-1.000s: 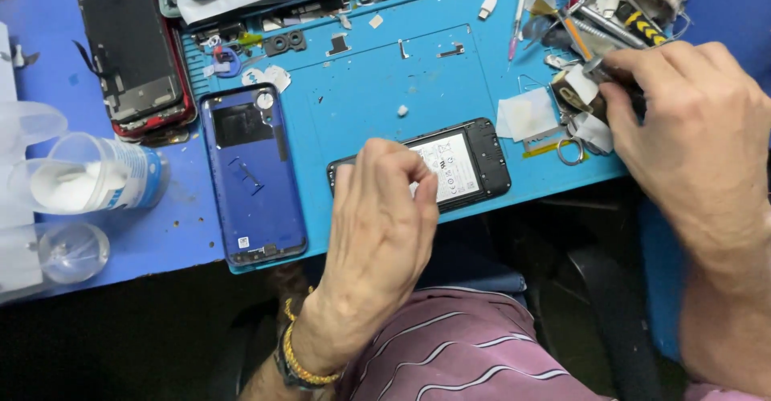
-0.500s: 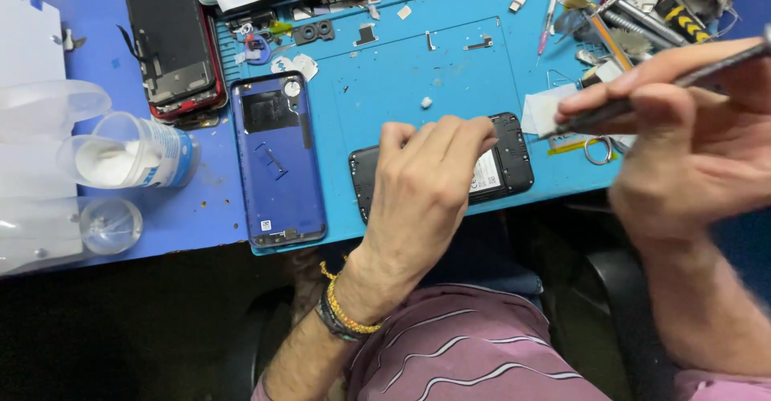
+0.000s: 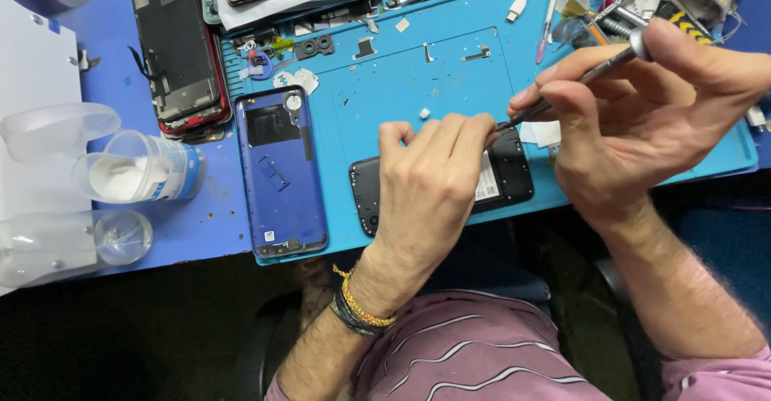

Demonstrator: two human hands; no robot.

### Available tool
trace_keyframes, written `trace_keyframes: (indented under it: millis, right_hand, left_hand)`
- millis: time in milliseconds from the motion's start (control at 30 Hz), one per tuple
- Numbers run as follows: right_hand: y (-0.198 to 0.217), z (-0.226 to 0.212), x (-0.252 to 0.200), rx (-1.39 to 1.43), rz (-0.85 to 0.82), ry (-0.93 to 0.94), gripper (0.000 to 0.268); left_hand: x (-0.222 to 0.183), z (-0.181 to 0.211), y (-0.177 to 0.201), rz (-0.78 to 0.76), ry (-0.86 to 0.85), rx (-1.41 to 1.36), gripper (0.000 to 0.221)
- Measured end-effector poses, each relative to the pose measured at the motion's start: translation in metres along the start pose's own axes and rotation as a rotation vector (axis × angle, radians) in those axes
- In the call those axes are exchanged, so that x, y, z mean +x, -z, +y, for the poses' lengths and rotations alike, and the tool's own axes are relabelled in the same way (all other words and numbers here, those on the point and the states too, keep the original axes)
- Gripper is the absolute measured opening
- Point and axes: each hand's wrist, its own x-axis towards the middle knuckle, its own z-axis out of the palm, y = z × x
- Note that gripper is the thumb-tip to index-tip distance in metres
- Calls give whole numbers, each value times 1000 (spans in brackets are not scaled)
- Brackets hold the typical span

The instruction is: Disassembling a mobile phone, applying adhesive tape to the internal frame, and using tweezers for component placement.

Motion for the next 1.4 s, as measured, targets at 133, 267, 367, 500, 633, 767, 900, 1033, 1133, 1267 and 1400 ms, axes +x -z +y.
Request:
trace_keyframes:
  millis: [133, 267, 367, 500, 633, 767, 900, 1033, 1133, 1267, 1400]
  right_hand:
    - [9, 2, -2, -48, -57, 46, 60]
    - [14, 1, -2, -46, -192, 27, 59]
    - [12, 14, -15, -98, -63, -24, 67]
    - [11, 18, -15, -86, -97, -30, 67]
    - [14, 22, -16, -92, -145, 23, 69]
    - [16, 26, -18, -84, -186, 56, 69]
    - [19, 28, -15, -95, -191, -2, 69]
    - [21, 19, 4, -35, -334, 149, 49]
    - [20, 8, 10, -5, -324, 74, 40]
    - [42, 41, -1, -218, -224, 230, 57]
    - [33, 22, 12, -238, -400, 283, 55]
  left_hand:
    - [1, 3, -4, 33, -15, 144, 17]
    - [2, 5, -9, 46, -11, 195, 15]
    - [0, 6, -11, -29, 21, 82, 8]
    - [-3, 4, -11, -60, 41, 89, 10]
    - [-4, 4, -10, -77, 52, 51, 9]
    - [-5, 5, -11, -76, 48, 44, 13]
    - [-6, 4, -11, -73, 44, 53, 11]
    - [-7, 4, -11, -75, 47, 74, 14]
    - [-9, 4, -10, -53, 41, 111, 15]
    - [-13, 7, 4, -55, 32, 162, 13]
    - [-33, 23, 10, -105, 15, 140, 32]
